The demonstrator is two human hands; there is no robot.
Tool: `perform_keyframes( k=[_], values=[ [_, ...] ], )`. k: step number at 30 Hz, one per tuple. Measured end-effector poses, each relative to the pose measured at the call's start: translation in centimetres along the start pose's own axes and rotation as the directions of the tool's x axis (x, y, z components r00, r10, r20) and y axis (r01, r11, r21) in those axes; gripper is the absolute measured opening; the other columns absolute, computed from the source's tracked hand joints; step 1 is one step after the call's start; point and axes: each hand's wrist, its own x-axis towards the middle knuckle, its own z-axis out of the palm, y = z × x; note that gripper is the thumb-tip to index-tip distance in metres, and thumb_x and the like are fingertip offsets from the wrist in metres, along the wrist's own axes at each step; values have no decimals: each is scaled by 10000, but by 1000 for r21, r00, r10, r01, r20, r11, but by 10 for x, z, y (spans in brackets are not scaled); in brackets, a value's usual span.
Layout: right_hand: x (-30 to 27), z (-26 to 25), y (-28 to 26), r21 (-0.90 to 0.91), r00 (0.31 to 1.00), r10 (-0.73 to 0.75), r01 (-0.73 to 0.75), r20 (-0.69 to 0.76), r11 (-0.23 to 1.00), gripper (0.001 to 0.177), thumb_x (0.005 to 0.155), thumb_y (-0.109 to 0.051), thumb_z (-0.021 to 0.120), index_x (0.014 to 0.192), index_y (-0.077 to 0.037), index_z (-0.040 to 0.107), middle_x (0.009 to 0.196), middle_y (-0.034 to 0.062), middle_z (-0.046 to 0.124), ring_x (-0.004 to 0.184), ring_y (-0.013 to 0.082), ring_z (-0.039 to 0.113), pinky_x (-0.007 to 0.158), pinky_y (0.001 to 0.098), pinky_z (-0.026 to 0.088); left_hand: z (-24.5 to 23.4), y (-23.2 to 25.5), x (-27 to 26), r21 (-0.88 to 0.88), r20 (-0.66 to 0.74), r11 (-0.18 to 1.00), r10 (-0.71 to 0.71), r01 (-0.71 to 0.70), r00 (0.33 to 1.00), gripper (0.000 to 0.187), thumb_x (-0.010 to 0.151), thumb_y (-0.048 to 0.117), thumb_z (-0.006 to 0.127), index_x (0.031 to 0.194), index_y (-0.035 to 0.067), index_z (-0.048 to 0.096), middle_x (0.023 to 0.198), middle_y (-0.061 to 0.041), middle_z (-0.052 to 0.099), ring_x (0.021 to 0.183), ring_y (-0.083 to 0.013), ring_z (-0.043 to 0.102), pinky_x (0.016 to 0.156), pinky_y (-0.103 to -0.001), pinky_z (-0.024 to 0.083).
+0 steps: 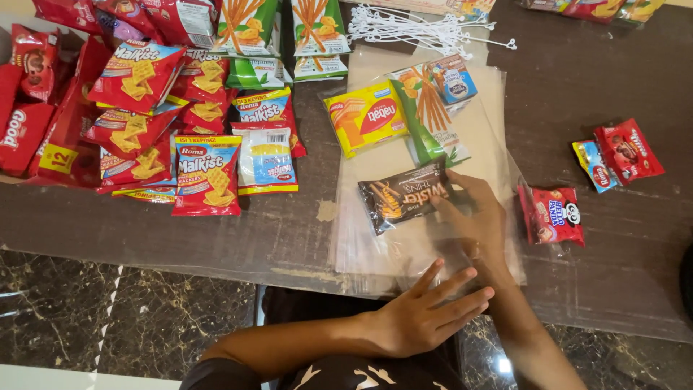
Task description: Packing various snack items, biscuits, and drinks into clear plastic gift bags.
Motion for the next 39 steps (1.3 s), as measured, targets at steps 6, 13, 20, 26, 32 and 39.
perform_keyframes(
  k=[6, 13, 20, 26, 32, 39],
  values=[
    [8, -2, -5, -44, 987, 153, -152, 44, 987, 497, 938, -388, 772, 1415, -251, 746, 963, -36, 663, 930, 90, 573, 890, 254, 441, 1, -1, 0, 31, -29, 1000, -1, 2, 1000, 366, 1219, -20, 511, 1533, -55, 695, 1700, -162, 496, 1625, -463, 409, 1343, -724, 321],
    [16, 3, 10, 104, 999, 3, -8, 46, 995, 608, 973, -348, 731, 1552, -228, 590, 1297, 75, 677, 1142, 190, 690, 925, 323, 577, 2, -2, 0, 42, -23, 999, 0, 0, 1000, 365, 1211, -13, 517, 1526, -46, 699, 1697, -162, 501, 1612, -471, 458, 1331, -721, 359],
    [8, 7, -5, 455, 994, 94, -113, 64, 883, 533, 978, -317, 711, 1467, -112, 665, 1482, 62, 696, 1307, 161, 662, 1116, 306, 551, 1, -2, 1, 11, -84, 1000, -2, 3, 996, 306, 1216, -14, 566, 1465, -60, 737, 1674, -165, 520, 1601, -459, 467, 1329, -700, 383],
    [-5, 2, -57, 318, 936, 333, -352, 114, 880, 748, 874, -242, 766, 1604, -252, 602, 1463, 28, 750, 1297, 62, 648, 1101, 212, 495, 3, -2, 1, -3, -83, 1000, -19, 18, 996, 329, 1213, -8, 545, 1489, -58, 717, 1668, -156, 531, 1586, -476, 499, 1320, -714, 383],
    [-1, 11, -28, 611, 949, 250, -316, 193, 726, 724, 929, -74, 724, 1634, -123, 567, 1429, 57, 685, 1173, 169, 674, 1044, 271, 565, 4, -3, -1, 24, -64, 1000, -3, 4, 998, 367, 1202, -14, 511, 1511, -57, 705, 1672, -172, 532, 1589, -476, 500, 1328, -718, 346],
    [-4, 3, -28, -74, 974, 193, -185, 117, 980, 745, 953, -620, 513, 1630, -314, 563, 1479, -32, 544, 1357, 139, 579, 1098, 371, 456, 2, -2, -2, -1, -11, 1000, -12, 12, 1000, 379, 1208, -26, 508, 1550, -69, 664, 1713, -178, 469, 1623, -489, 438, 1336, -752, 348]
  ],
)
